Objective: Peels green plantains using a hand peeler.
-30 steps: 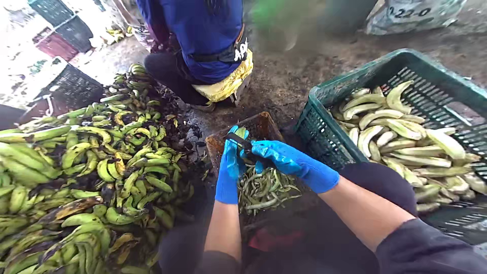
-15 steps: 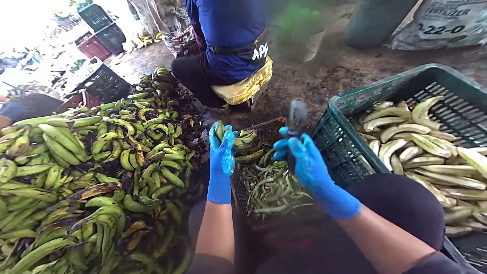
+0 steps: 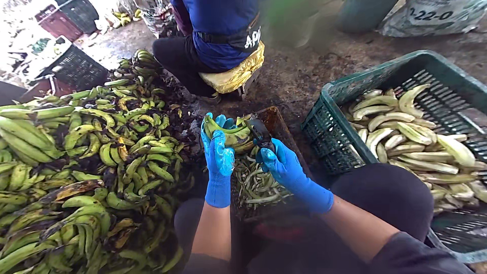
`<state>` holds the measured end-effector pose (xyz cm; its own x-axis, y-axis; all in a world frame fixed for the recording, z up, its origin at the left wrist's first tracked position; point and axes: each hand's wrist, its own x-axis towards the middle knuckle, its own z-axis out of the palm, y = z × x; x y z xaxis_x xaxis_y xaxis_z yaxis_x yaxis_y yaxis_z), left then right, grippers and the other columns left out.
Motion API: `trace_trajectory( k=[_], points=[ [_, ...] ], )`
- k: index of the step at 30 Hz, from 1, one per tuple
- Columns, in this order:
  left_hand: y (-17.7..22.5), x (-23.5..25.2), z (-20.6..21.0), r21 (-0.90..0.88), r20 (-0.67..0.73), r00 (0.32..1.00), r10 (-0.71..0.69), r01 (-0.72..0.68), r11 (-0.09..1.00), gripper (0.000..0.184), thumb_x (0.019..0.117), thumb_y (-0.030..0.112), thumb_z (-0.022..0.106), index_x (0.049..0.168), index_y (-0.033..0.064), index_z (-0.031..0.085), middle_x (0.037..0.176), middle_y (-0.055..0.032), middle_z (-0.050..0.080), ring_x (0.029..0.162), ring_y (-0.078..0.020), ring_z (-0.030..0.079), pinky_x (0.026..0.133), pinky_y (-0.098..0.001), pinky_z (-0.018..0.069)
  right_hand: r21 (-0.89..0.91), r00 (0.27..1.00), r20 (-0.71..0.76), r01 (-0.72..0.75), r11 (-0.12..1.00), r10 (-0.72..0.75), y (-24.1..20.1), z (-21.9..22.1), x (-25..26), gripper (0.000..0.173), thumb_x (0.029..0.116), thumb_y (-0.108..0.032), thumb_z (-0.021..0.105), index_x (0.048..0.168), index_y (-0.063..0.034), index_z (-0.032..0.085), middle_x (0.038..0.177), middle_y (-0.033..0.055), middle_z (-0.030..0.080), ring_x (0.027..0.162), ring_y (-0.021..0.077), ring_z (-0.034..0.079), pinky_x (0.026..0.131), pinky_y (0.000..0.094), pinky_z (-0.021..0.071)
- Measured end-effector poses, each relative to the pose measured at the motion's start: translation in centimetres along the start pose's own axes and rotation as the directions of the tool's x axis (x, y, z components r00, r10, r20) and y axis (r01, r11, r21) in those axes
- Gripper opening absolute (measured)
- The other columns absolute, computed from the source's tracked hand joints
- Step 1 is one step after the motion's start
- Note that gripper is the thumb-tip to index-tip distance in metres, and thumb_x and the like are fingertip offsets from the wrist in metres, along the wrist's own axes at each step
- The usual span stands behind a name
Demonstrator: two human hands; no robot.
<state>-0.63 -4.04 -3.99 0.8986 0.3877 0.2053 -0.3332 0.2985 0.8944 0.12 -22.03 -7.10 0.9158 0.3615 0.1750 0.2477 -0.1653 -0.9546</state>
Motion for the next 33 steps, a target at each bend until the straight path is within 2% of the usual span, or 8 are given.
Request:
trace_trajectory(
  k=[7,16,23,25,27,29,31,33],
  points=[
    [-0.1,-0.7,0.1,0.030,0.071,0.991,0.116,-0.118,0.993,0.064,0.0992,0.028,0.054,0.156,0.0155,0.027,0.141,-0.0028,0.055,0.128,-0.0182,0.056,0.109,-0.0417,0.0477,-0.038,1.000,0.017,-0.010,0.999,0.010,-0.3,-0.2,-0.2,0.056,0.1039,-0.054,0.041,0.122,-0.0051,0.062,0.085,0.0006,0.070,0.067,0.0087,0.064,0.063,0.0314,0.0574],
    [0.6,-1.3,0.7,0.095,0.099,0.969,0.227,-0.236,0.967,0.068,0.1011,0.033,0.055,0.157,0.0132,0.022,0.143,-0.0030,0.053,0.130,-0.0178,0.055,0.109,-0.0408,0.0479,-0.012,0.995,-0.008,0.102,0.995,-0.102,-1.0,-0.4,-1.0,0.060,0.1039,-0.057,0.042,0.127,-0.0047,0.062,0.089,0.0015,0.071,0.069,0.0081,0.065,0.062,0.0307,0.0585],
    [0.4,-1.9,1.3,-0.030,0.083,0.968,0.238,-0.236,0.971,0.062,0.1005,0.028,0.056,0.155,0.0154,0.029,0.139,-0.0032,0.056,0.127,-0.0197,0.057,0.108,-0.0427,0.0483,-0.115,0.996,-0.002,0.086,0.990,-0.087,-0.2,-0.2,-0.9,0.060,0.1043,-0.055,0.041,0.128,-0.0047,0.062,0.091,0.0034,0.071,0.072,0.0116,0.066,0.066,0.0357,0.0581],
    [0.3,-2.5,1.6,-0.084,0.072,0.983,0.171,-0.165,0.983,0.061,0.0994,0.030,0.057,0.153,0.0192,0.031,0.137,-0.0013,0.056,0.124,-0.0180,0.058,0.104,-0.0408,0.0505,-0.161,0.976,0.141,-0.142,0.977,0.165,2.1,0.0,-1.6,0.054,0.1038,-0.051,0.042,0.129,-0.0063,0.062,0.092,0.0055,0.071,0.076,0.0167,0.068,0.071,0.0419,0.0592],
    [0.7,-2.6,1.6,-0.118,0.059,0.997,0.042,-0.035,0.992,0.069,0.0945,0.039,0.065,0.153,0.0239,0.033,0.138,0.0000,0.059,0.122,-0.0184,0.061,0.101,-0.0415,0.0537,-0.290,0.777,0.371,-0.422,0.859,0.508,4.5,0.0,-1.9,0.050,0.1081,-0.044,0.043,0.129,-0.0021,0.059,0.095,0.0143,0.071,0.080,0.0261,0.070,0.079,0.0489,0.0572],
    [1.1,-1.9,0.3,-0.008,0.101,0.990,-0.100,0.101,0.995,0.076,0.0895,0.033,0.071,0.154,0.0210,0.032,0.133,-0.0020,0.061,0.116,-0.0166,0.063,0.096,-0.0371,0.0552,-0.364,0.622,0.458,-0.521,0.772,0.635,4.0,-0.5,-1.3,0.049,0.1094,-0.043,0.042,0.130,-0.0016,0.058,0.097,0.0155,0.069,0.081,0.0263,0.069,0.079,0.0473,0.0566],
    [0.9,-1.5,-0.9,0.260,0.105,0.942,-0.318,0.282,0.923,0.080,0.0852,0.022,0.071,0.153,0.0148,0.030,0.125,-0.0059,0.062,0.104,-0.0136,0.065,0.085,-0.0314,0.0570,-0.292,0.660,0.402,-0.565,0.772,0.635,1.6,-2.9,-0.3,0.042,0.1098,-0.033,0.045,0.134,-0.0003,0.056,0.102,0.0159,0.069,0.080,0.0234,0.068,0.075,0.0431,0.0575],
    [-0.3,-1.1,-1.4,0.528,0.104,0.849,-0.517,0.394,0.753,0.085,0.0828,0.022,0.076,0.152,0.0094,0.029,0.127,-0.0149,0.058,0.104,-0.0205,0.063,0.085,-0.0379,0.0568,-0.109,0.806,0.284,-0.510,0.853,0.519,0.6,-6.0,1.7,0.036,0.1072,-0.016,0.046,0.139,-0.0004,0.053,0.103,0.0128,0.070,0.075,0.0160,0.066,0.069,0.0345,0.0562]
  ],
)
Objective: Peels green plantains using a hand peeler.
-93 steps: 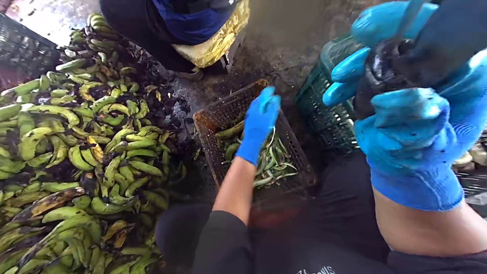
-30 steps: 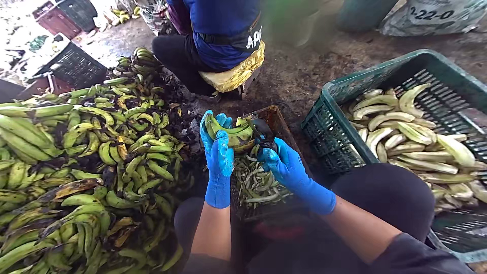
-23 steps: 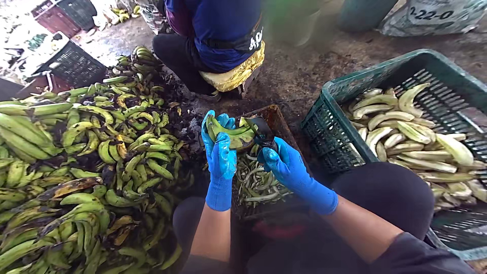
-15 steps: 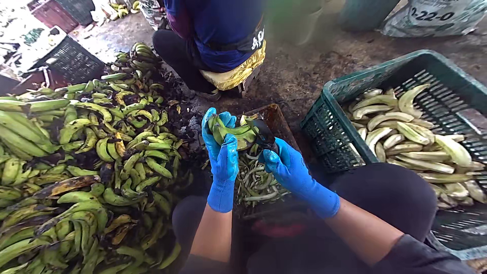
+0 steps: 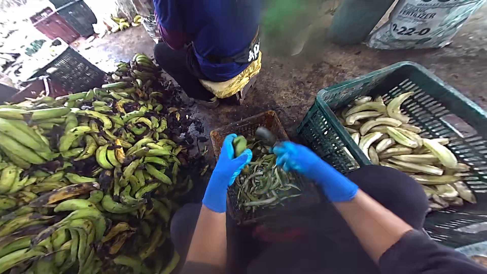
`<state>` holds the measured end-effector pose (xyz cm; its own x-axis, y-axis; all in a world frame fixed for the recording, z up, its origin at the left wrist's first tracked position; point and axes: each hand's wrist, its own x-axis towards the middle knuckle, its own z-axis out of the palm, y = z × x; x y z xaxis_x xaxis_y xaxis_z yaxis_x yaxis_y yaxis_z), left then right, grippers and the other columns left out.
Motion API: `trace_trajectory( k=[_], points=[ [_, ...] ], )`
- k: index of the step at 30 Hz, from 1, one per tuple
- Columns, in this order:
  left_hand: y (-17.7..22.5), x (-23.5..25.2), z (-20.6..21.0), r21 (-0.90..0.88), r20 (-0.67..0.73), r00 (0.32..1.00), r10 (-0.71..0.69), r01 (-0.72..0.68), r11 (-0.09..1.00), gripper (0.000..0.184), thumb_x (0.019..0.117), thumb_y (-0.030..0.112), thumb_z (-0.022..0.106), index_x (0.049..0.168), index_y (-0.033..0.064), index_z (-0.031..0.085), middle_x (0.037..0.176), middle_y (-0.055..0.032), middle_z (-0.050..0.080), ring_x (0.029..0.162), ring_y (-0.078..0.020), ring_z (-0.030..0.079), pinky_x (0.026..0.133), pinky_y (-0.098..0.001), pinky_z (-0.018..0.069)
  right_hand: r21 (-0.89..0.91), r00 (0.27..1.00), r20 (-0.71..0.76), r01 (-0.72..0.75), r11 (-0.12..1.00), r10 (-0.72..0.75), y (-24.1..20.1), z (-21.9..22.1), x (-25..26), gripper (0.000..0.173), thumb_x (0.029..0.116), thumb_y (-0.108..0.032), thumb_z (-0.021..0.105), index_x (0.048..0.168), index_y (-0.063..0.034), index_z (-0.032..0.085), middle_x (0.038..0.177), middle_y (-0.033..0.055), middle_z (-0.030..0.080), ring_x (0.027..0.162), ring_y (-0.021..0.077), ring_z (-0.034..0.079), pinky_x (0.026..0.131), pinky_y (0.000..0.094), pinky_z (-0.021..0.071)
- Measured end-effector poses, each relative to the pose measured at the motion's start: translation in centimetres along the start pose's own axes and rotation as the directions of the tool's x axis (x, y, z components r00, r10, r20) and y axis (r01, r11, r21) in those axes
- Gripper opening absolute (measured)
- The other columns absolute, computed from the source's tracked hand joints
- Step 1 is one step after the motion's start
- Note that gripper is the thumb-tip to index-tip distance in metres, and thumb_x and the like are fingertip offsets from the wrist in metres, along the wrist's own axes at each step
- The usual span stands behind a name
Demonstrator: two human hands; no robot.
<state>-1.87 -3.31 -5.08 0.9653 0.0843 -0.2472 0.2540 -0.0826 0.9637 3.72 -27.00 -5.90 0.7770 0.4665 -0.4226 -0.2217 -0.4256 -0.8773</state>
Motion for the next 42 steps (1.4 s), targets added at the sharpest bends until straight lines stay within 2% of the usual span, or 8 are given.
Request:
trace_trajectory(
  k=[4,9,14,19,25,33,39,42],
  points=[
    [-1.3,1.5,0.5,0.034,0.021,0.996,-0.088,0.087,0.996,0.068,0.0951,0.021,0.070,0.151,0.0057,0.035,0.131,-0.0191,0.059,0.110,-0.0243,0.064,0.094,-0.0412,0.0547,0.173,0.919,-0.182,0.379,0.909,-0.349,-3.9,-5.3,0.7,0.041,0.1108,-0.034,0.034,0.137,-0.0114,0.056,0.089,0.0025,0.070,0.065,0.0097,0.063,0.057,0.0238,0.0532],
    [1.6,1.3,-1.0,-0.725,-0.027,0.998,0.054,-0.057,0.686,0.037,0.1091,0.026,0.038,0.145,0.0219,0.045,0.121,-0.0096,0.069,0.101,-0.0264,0.072,0.084,-0.0432,0.0619,0.087,0.764,-0.270,0.626,0.775,-0.587,-4.6,-6.5,2.2,0.056,0.1055,-0.055,0.043,0.144,-0.0158,0.053,0.111,0.0007,0.071,0.090,0.0136,0.071,0.078,0.0302,0.0618],
    [1.6,1.9,0.4,-0.768,0.032,0.993,0.116,-0.050,0.639,0.037,0.1094,0.038,0.034,0.135,0.0210,0.055,0.092,-0.0068,0.070,0.070,-0.0163,0.069,0.058,-0.0276,0.0583,-0.621,0.555,-0.189,0.572,0.536,-0.810,-3.4,-2.7,4.6,0.052,0.1021,-0.050,0.045,0.141,-0.0204,0.064,0.116,0.0160,0.070,0.099,0.0321,0.068,0.081,0.0588,0.0501],
    [2.6,1.7,0.5,-0.667,-0.073,0.976,0.205,-0.201,0.718,0.045,0.1072,0.040,0.034,0.141,0.0186,0.055,0.093,-0.0042,0.071,0.072,-0.0131,0.068,0.064,-0.0297,0.0597,-0.695,0.509,-0.008,0.616,0.370,-0.861,-3.2,-0.2,0.9,0.052,0.1021,-0.061,0.039,0.138,-0.0341,0.066,0.111,0.0066,0.073,0.100,0.0231,0.067,0.086,0.0539,0.0459],
    [3.4,-0.2,2.8,-0.860,0.130,0.974,0.187,0.017,0.509,0.039,0.1044,0.037,0.051,0.133,0.0123,0.057,0.091,-0.0142,0.072,0.064,-0.0193,0.071,0.051,-0.0268,0.0583,-0.831,0.284,-0.359,0.337,0.443,-0.889,-5.1,-2.2,3.9,0.047,0.1007,-0.047,0.055,0.140,-0.0228,0.063,0.116,0.0193,0.068,0.100,0.0373,0.066,0.082,0.0598,0.0457],
    [2.8,0.0,-1.2,-0.612,-0.230,0.879,0.418,-0.464,0.640,0.046,0.1049,0.035,0.050,0.145,0.0138,0.051,0.108,-0.0093,0.070,0.083,-0.0137,0.069,0.071,-0.0276,0.0593,-0.533,0.575,-0.019,0.686,0.495,-0.818,-4.3,2.8,0.2,0.055,0.1012,-0.064,0.040,0.135,-0.0304,0.068,0.114,0.0033,0.073,0.104,0.0191,0.067,0.085,0.0509,0.0478],
    [2.5,-0.6,1.2,-0.817,0.189,0.962,0.196,0.044,0.575,0.040,0.1016,0.029,0.056,0.137,0.0104,0.056,0.099,-0.0161,0.072,0.073,-0.0182,0.071,0.060,-0.0253,0.0592,-0.806,0.251,-0.311,0.441,0.394,-0.917,-4.6,-0.9,4.3,0.050,0.1012,-0.052,0.051,0.139,-0.0217,0.064,0.117,0.0178,0.070,0.100,0.0349,0.066,0.083,0.0577,0.0463],
    [2.2,0.4,0.4,-0.815,0.197,0.975,0.101,0.106,0.570,0.040,0.1081,0.031,0.041,0.144,0.0176,0.050,0.103,-0.0165,0.073,0.070,-0.0188,0.072,0.056,-0.0249,0.0589,-0.752,0.351,-0.359,0.440,0.491,-0.865,-6.0,-2.5,3.9,0.059,0.1040,-0.057,0.041,0.147,-0.0204,0.057,0.122,0.0177,0.066,0.106,0.0344,0.064,0.083,0.0583,0.0469]
  ],
)
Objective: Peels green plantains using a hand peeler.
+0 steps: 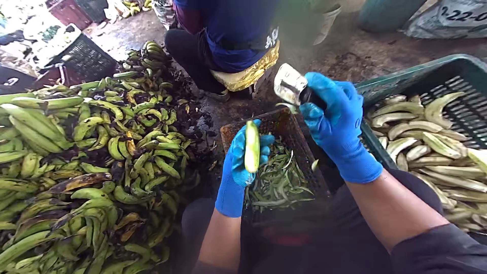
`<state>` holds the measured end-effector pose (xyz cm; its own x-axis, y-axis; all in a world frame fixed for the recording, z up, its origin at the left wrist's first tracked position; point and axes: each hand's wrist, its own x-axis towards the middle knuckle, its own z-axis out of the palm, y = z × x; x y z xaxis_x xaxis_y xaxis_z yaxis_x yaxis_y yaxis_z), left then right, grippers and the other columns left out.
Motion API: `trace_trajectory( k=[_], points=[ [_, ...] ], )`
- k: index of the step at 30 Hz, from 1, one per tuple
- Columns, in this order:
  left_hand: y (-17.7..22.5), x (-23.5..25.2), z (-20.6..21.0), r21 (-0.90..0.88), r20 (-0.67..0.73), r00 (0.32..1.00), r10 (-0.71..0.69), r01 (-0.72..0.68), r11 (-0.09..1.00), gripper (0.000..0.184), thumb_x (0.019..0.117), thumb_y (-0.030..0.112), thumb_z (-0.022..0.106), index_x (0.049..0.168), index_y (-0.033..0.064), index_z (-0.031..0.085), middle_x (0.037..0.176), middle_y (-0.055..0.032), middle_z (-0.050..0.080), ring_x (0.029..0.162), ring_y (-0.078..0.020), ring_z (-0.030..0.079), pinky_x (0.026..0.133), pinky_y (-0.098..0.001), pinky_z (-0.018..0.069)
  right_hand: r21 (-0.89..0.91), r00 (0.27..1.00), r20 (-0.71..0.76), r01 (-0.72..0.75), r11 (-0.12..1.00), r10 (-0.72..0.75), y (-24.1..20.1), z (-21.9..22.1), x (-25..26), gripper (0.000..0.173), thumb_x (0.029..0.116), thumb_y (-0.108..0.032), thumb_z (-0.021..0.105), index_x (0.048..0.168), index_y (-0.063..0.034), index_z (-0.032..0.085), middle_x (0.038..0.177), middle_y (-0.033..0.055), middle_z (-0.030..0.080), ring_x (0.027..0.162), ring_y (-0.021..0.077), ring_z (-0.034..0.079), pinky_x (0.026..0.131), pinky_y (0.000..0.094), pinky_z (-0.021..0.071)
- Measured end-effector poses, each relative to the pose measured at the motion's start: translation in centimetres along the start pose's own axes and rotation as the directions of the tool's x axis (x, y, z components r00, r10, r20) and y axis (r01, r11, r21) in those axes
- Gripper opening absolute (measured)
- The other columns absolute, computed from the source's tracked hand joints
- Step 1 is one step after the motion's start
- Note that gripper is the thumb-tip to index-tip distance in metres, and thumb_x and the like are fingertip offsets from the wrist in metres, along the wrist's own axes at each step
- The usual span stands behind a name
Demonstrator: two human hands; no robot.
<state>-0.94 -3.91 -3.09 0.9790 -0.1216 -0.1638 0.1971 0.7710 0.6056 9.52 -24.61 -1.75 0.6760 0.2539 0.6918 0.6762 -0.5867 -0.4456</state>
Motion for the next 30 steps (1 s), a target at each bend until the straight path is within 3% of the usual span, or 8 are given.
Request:
trace_trajectory(
  k=[8,13,16,19,22,25,27,30],
  points=[
    [-0.1,0.0,0.7,0.240,-0.012,0.762,0.647,-0.626,0.742,0.057,0.0988,0.043,0.063,0.148,0.0207,0.046,0.119,-0.0109,0.070,0.092,-0.0210,0.073,0.077,-0.0352,0.0625,0.224,0.940,0.292,0.114,0.968,-0.178,-3.8,0.4,-5.2,0.053,0.1023,-0.060,0.041,0.138,-0.0302,0.066,0.109,0.0069,0.074,0.098,0.0216,0.068,0.081,0.0512,0.0471],
    [0.0,-0.1,0.4,0.238,0.148,0.987,0.065,-0.099,0.966,0.057,0.0957,0.042,0.068,0.140,0.0096,0.051,0.102,-0.0192,0.073,0.075,-0.0234,0.073,0.064,-0.0310,0.0622,-0.064,0.991,0.084,0.107,0.992,-0.101,0.4,1.2,-1.4,0.050,0.1036,-0.054,0.043,0.140,-0.0258,0.064,0.114,0.0168,0.072,0.097,0.0349,0.069,0.080,0.0604,0.0472],
    [0.1,0.4,-0.5,0.230,0.107,0.986,0.126,-0.148,0.962,0.056,0.0992,0.037,0.063,0.147,0.0130,0.047,0.112,-0.0174,0.071,0.083,-0.0232,0.073,0.069,-0.0322,0.0626,-0.065,0.996,0.088,-0.027,0.997,0.032,0.0,1.1,-0.6,0.054,0.1047,-0.054,0.039,0.142,-0.0215,0.062,0.115,0.0185,0.069,0.099,0.0361,0.067,0.080,0.0610,0.0457],
    [0.2,0.9,-0.4,0.176,-0.071,0.856,0.512,-0.494,0.851,0.039,0.1067,0.027,0.046,0.144,0.0150,0.047,0.122,-0.0099,0.066,0.100,-0.0210,0.069,0.084,-0.0368,0.0603,0.032,0.987,0.158,0.024,0.999,-0.028,-3.3,1.6,-3.3,0.057,0.1020,-0.059,0.041,0.141,-0.0244,0.063,0.112,0.0136,0.071,0.096,0.0308,0.067,0.079,0.0575,0.0475],
    [-0.1,1.5,0.7,0.112,-0.215,0.628,0.748,-0.745,0.658,0.035,0.1064,0.029,0.051,0.139,0.0162,0.046,0.126,-0.0112,0.066,0.107,-0.0283,0.070,0.089,-0.0452,0.0604,0.074,0.977,0.147,0.147,0.986,-0.156,-5.0,1.8,-5.4,0.051,0.1015,-0.058,0.045,0.138,-0.0282,0.066,0.112,0.0119,0.073,0.097,0.0271,0.068,0.084,0.0527,0.0452],
    [-0.8,1.0,0.4,0.022,-0.034,0.813,0.581,-0.580,0.814,0.032,0.1054,0.025,0.049,0.136,0.0191,0.054,0.127,-0.0057,0.067,0.110,-0.0198,0.068,0.090,-0.0363,0.0588,0.082,0.970,0.161,0.173,0.982,-0.184,-3.1,2.3,-3.3,0.051,0.1023,-0.057,0.042,0.139,-0.0291,0.065,0.113,0.0131,0.072,0.096,0.0299,0.069,0.079,0.0558,0.0477],
    [-0.1,0.8,-0.6,0.164,0.041,0.960,0.276,-0.279,0.946,0.030,0.0960,0.025,0.065,0.125,0.0165,0.062,0.105,-0.0037,0.072,0.088,-0.0135,0.072,0.072,-0.0297,0.0613,0.052,0.967,0.185,0.166,0.985,-0.173,-0.8,2.6,-1.5,0.054,0.1031,-0.059,0.037,0.140,-0.0309,0.063,0.117,0.0141,0.071,0.100,0.0317,0.069,0.082,0.0583,0.0475],
    [1.6,0.7,-1.3,0.454,0.174,0.981,-0.084,-0.004,0.891,0.050,0.0957,0.033,0.067,0.139,0.0103,0.056,0.112,-0.0118,0.071,0.094,-0.0181,0.071,0.083,-0.0351,0.0603,0.033,0.966,0.250,0.068,0.997,-0.074,1.8,2.5,-0.1,0.056,0.1040,-0.061,0.035,0.138,-0.0298,0.066,0.115,0.0149,0.072,0.099,0.0328,0.069,0.081,0.0602,0.0465]
  ],
)
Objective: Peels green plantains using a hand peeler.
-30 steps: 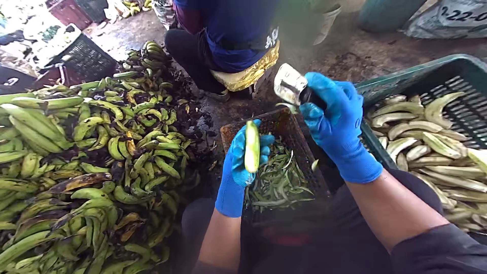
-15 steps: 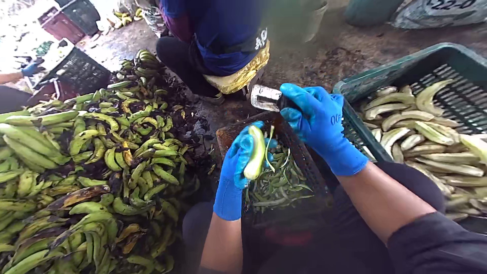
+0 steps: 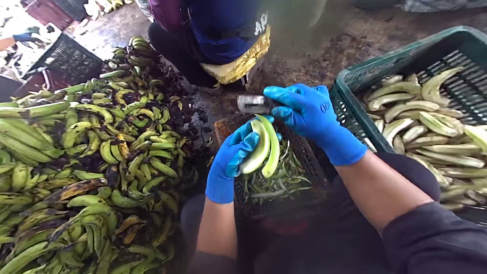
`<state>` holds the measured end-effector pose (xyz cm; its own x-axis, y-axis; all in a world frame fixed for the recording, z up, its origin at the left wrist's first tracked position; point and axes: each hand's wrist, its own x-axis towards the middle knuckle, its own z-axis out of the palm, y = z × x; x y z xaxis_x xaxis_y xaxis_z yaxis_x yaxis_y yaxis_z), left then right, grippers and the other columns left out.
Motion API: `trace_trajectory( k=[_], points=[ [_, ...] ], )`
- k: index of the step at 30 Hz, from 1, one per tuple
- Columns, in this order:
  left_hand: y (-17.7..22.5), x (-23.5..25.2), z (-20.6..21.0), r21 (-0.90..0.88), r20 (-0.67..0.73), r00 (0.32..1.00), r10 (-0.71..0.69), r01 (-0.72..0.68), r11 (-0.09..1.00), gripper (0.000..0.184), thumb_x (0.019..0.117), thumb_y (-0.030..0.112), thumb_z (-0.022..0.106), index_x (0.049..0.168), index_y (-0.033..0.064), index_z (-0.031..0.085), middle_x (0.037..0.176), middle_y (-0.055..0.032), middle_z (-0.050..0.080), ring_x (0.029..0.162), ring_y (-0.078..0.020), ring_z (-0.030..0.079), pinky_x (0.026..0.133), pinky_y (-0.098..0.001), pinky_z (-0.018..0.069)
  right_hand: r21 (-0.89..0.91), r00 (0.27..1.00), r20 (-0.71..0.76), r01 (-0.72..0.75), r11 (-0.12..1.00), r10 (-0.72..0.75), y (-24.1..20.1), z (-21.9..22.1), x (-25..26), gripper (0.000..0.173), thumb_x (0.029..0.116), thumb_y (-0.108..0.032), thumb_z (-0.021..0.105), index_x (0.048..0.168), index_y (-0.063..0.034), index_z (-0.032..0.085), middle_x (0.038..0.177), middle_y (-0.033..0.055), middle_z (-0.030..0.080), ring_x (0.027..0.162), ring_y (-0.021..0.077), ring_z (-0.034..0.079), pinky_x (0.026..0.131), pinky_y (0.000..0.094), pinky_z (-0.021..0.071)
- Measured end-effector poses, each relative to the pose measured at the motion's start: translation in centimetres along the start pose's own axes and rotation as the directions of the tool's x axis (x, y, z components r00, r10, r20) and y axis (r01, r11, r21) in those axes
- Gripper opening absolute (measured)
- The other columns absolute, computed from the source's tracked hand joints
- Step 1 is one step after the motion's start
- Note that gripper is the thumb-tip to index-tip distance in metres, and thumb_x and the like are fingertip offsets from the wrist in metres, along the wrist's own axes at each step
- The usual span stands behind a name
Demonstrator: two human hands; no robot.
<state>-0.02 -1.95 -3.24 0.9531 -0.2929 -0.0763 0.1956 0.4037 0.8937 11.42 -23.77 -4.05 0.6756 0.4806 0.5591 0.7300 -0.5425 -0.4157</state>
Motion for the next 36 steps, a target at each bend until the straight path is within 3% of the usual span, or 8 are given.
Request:
trace_trajectory(
  k=[4,11,15,20,26,30,34,36],
  points=[
    [-0.5,0.6,-1.3,-0.121,-0.119,0.978,0.174,-0.188,0.975,0.049,0.1022,0.034,0.058,0.145,0.0107,0.049,0.120,-0.0138,0.069,0.090,-0.0187,0.072,0.074,-0.0310,0.0615,0.033,0.994,0.004,-0.112,0.993,0.112,-1.9,-0.3,-0.7,0.056,0.1053,-0.057,0.034,0.143,-0.0248,0.062,0.117,0.0133,0.070,0.102,0.0326,0.067,0.082,0.0597,0.0476],
    [0.1,1.2,2.9,-0.449,-0.534,0.741,0.407,-0.656,0.606,0.026,0.1076,0.026,0.045,0.122,0.0110,0.060,0.125,-0.0073,0.065,0.116,-0.0208,0.066,0.098,-0.0357,0.0557,-0.014,0.969,-0.216,0.119,0.993,-0.119,-6.1,0.9,-4.1,0.049,0.0991,-0.056,0.053,0.136,-0.0251,0.066,0.115,0.0139,0.072,0.102,0.0283,0.067,0.088,0.0514,0.0435],
    [-0.5,0.8,2.8,-0.318,-0.334,0.826,0.455,-0.553,0.770,0.033,0.1067,0.019,0.038,0.133,0.0124,0.058,0.134,-0.0067,0.064,0.121,-0.0188,0.064,0.093,-0.0326,0.0573,0.079,0.987,-0.146,0.078,0.994,-0.066,-5.4,0.4,-3.0,0.053,0.1003,-0.056,0.048,0.138,-0.0230,0.066,0.115,0.0119,0.073,0.103,0.0256,0.067,0.085,0.0519,0.0455],
    [0.5,-0.4,2.5,-0.059,-0.271,0.873,0.405,-0.435,0.898,0.042,0.1091,0.032,0.040,0.146,0.0147,0.049,0.123,-0.0033,0.067,0.099,-0.0099,0.069,0.081,-0.0251,0.0592,0.067,0.972,-0.180,0.163,0.984,-0.149,-4.9,0.6,-3.3,0.051,0.1004,-0.058,0.049,0.134,-0.0248,0.067,0.116,0.0114,0.073,0.103,0.0260,0.067,0.086,0.0507,0.0460],
    [0.5,-0.7,2.3,0.197,-0.051,0.982,0.182,-0.169,0.966,0.058,0.1048,0.042,0.048,0.152,0.0100,0.042,0.105,-0.0126,0.072,0.081,-0.0166,0.069,0.069,-0.0297,0.0592,0.117,0.965,0.199,-0.195,0.974,0.169,-0.5,-1.8,-0.3,0.060,0.1037,-0.060,0.030,0.137,-0.0264,0.066,0.118,0.0085,0.072,0.103,0.0283,0.068,0.082,0.0586,0.0480],
    [0.3,0.7,1.6,-0.299,-0.373,0.871,0.319,-0.438,0.848,0.034,0.1050,0.043,0.051,0.125,0.0169,0.061,0.105,-0.0078,0.073,0.082,-0.0154,0.072,0.066,-0.0281,0.0613,0.086,0.989,-0.143,0.048,0.995,-0.035,-3.6,-0.3,-2.6,0.063,0.1050,-0.061,0.031,0.142,-0.0204,0.062,0.119,0.0138,0.071,0.102,0.0287,0.068,0.085,0.0548,0.0485],
    [1.6,0.5,2.2,-0.808,-0.287,0.936,0.205,-0.351,0.473,0.040,0.1041,0.041,0.046,0.114,0.0067,0.063,0.102,-0.0072,0.071,0.089,-0.0173,0.074,0.075,-0.0290,0.0623,-0.025,0.944,-0.258,0.204,0.979,-0.203,-5.4,1.6,-4.7,0.047,0.0989,-0.055,0.056,0.133,-0.0242,0.066,0.118,0.0127,0.070,0.106,0.0282,0.064,0.095,0.0504,0.0408],
    [1.4,0.2,2.5,-0.789,-0.232,0.938,0.256,-0.336,0.515,0.040,0.1055,0.039,0.041,0.115,0.0063,0.062,0.102,-0.0063,0.070,0.088,-0.0159,0.073,0.073,-0.0273,0.0615,0.011,0.956,-0.224,0.195,0.981,-0.188,-5.8,1.1,-3.9,0.046,0.0983,-0.054,0.057,0.131,-0.0247,0.068,0.114,0.0114,0.072,0.104,0.0271,0.065,0.091,0.0507,0.0422]
  ],
)
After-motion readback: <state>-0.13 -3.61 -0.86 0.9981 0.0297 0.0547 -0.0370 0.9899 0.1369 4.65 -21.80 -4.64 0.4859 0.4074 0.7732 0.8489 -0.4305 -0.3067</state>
